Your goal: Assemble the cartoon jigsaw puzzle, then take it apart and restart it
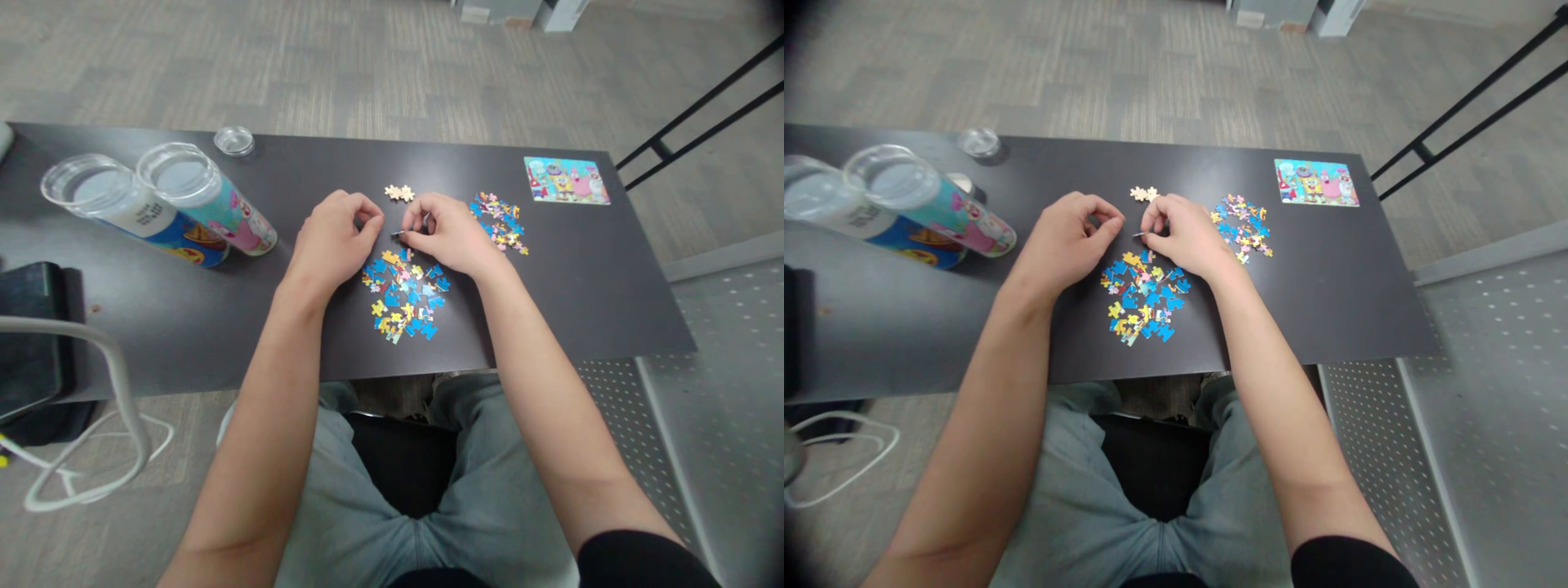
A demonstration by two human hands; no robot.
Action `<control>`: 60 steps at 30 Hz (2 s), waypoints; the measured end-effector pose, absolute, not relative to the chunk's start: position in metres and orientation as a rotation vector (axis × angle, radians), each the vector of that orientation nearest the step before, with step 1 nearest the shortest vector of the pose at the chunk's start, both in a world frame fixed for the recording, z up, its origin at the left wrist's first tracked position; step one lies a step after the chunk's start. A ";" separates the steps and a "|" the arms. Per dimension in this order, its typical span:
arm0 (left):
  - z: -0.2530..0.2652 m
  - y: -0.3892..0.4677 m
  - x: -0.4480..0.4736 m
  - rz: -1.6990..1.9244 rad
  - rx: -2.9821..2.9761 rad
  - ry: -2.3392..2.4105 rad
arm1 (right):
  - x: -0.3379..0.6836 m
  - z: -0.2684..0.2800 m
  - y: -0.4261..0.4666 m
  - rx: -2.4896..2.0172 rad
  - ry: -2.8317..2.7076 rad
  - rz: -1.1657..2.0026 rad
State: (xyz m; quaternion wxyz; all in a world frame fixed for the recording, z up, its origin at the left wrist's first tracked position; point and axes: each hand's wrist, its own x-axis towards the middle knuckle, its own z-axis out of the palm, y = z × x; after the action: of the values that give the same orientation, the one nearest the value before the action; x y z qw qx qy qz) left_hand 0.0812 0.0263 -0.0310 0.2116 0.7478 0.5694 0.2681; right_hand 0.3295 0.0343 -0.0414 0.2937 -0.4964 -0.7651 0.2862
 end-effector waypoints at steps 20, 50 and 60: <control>-0.026 0.017 0.073 0.461 2.232 1.265 | 0.340 -0.042 0.027 -1.568 -2.212 0.403; -0.041 0.026 0.080 0.611 2.373 1.428 | 0.334 -0.031 0.026 -1.501 -2.226 0.393; -0.033 0.026 0.086 0.661 2.250 1.521 | 0.342 -0.031 0.025 -1.568 -2.077 0.375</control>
State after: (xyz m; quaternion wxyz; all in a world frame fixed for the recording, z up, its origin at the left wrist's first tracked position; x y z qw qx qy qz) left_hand 0.0859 0.0256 -0.0331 0.1724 0.7928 0.5362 0.2330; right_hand 0.3423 0.0250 -0.0307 0.2535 -0.5768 -0.7642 0.1378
